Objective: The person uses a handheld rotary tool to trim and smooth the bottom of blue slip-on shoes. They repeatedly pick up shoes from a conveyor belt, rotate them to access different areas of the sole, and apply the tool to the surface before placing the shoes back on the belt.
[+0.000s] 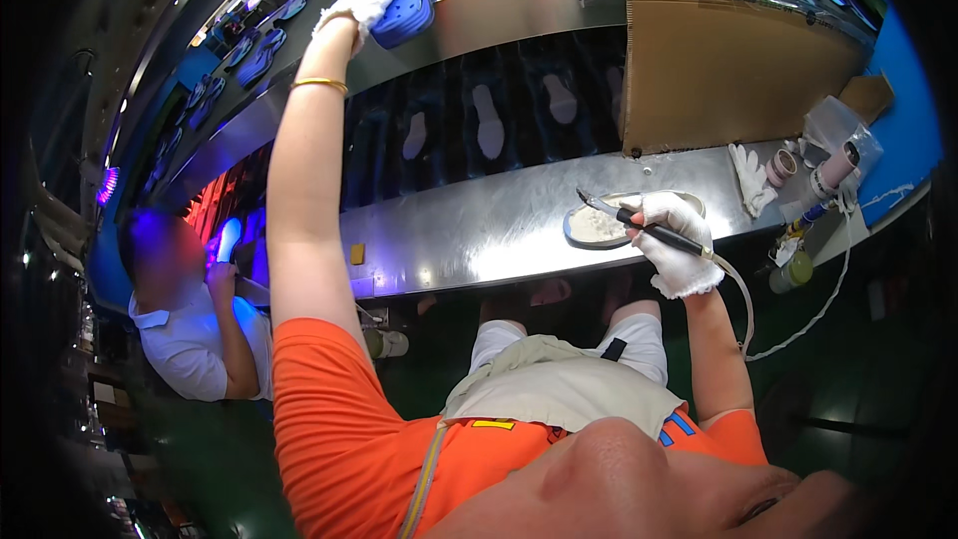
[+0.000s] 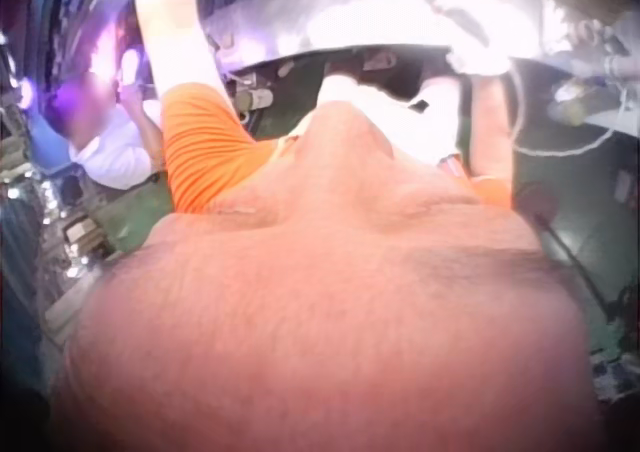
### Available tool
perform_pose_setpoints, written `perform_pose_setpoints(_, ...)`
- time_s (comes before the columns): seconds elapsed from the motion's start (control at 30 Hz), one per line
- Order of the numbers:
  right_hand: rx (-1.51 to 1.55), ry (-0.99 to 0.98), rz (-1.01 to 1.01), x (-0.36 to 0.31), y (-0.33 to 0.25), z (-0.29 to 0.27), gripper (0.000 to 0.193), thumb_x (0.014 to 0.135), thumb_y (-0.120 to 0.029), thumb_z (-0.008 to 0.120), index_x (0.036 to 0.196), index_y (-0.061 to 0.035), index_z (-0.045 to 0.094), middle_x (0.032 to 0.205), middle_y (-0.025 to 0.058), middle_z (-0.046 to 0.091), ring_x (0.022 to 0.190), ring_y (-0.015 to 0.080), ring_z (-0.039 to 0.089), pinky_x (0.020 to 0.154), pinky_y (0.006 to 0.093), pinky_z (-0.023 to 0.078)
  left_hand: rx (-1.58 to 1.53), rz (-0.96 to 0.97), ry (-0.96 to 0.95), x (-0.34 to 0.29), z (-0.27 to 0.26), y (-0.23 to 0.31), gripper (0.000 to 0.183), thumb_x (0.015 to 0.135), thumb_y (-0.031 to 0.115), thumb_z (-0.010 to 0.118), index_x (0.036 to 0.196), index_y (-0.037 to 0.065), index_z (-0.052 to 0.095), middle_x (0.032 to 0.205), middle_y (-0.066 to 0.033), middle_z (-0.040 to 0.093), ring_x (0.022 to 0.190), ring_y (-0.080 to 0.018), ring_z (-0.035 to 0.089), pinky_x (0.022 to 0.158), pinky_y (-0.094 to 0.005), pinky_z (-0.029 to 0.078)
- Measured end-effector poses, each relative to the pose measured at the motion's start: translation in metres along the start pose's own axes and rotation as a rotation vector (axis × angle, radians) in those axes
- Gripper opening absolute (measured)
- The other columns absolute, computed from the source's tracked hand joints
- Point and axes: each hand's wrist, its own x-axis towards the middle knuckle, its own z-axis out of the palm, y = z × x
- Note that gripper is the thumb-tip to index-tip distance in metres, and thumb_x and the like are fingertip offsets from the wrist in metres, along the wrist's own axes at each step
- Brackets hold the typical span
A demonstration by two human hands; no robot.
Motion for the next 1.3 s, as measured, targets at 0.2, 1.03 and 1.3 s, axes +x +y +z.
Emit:
perform_pose_setpoints(0.2, -0.205, 0.003, 0.02, -0.015, -0.008, 0.005, 0.019, 0.074, 0.011, 0.065, 0.089, 0.0001, 0.061, 0.089, 0.0074, 0.063, 0.079, 0.0115, 0.063, 0.073, 0.0242, 0.053, -1.053, 0.181, 0.067, -0.067, 0.02, 0.012, 0.06, 0.083, 0.017, 0.067, 0.133, -0.001, 0.04, 0.115, -0.0166, 0.061, 0.1, -0.0209, 0.061, 0.086, -0.033, 0.049)
perform_pose_setpoints(1.03, -0.134, 0.065, -0.083, -0.011, 0.006, 0.063, 0.021, 0.076, 0.004, 0.066, 0.095, -0.0023, 0.058, 0.087, 0.0064, 0.063, 0.073, 0.0095, 0.062, 0.069, 0.0243, 0.051, -2.285, -0.538, -0.721, -0.413, 0.142, 0.106, 0.073, 0.087, 0.07, 0.035, 0.133, 0.015, 0.044, 0.129, -0.0077, 0.051, 0.117, -0.0237, 0.05, 0.102, -0.0396, 0.04)
perform_pose_setpoints(1.3, 0.026, 0.079, 0.146, -0.03, 0.003, 0.05, 0.019, 0.075, 0.001, 0.063, 0.094, 0.0002, 0.06, 0.088, 0.0065, 0.063, 0.08, 0.0116, 0.062, 0.073, 0.025, 0.051, -2.253, -0.572, -0.684, -0.412, 0.123, 0.102, 0.069, 0.087, 0.067, 0.039, 0.129, 0.013, 0.047, 0.125, -0.0094, 0.054, 0.112, -0.0241, 0.053, 0.1, -0.0392, 0.042)
